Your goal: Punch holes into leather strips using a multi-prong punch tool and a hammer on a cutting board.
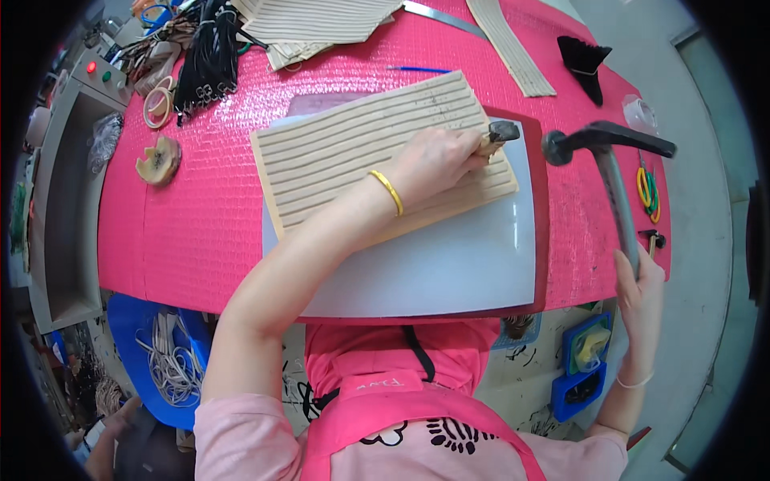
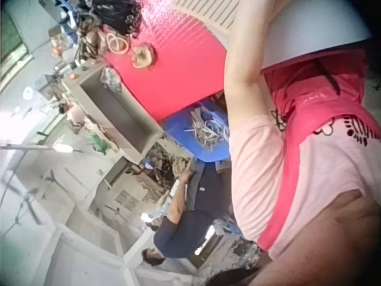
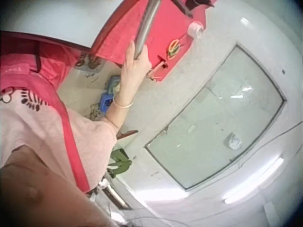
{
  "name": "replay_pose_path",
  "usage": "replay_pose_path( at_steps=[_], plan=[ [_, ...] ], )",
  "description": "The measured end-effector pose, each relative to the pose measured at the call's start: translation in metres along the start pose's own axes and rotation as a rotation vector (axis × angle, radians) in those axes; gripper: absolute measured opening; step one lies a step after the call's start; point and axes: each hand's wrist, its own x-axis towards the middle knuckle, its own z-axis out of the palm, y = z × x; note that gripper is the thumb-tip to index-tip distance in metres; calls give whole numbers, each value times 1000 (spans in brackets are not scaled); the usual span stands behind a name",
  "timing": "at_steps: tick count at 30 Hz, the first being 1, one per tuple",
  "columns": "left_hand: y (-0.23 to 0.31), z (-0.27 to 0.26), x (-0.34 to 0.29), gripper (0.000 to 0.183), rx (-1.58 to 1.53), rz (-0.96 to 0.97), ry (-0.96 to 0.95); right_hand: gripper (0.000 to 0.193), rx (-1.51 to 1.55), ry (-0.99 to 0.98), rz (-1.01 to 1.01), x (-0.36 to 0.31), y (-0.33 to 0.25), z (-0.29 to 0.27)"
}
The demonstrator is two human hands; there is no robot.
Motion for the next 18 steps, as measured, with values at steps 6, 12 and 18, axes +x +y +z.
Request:
replay_pose_path(
  at_steps=[6,12,18],
  plan=[
    [1,-13,-1,15,-194,-117,110,22,-45,-135,-134,24,10,58],
    [9,-28,-4,14,-423,-210,169,24,-11,-157,-96,24,21,68],
    [6,-9,-3,19,-372,-227,123,21,13,-163,-56,27,28,71]
  ],
)
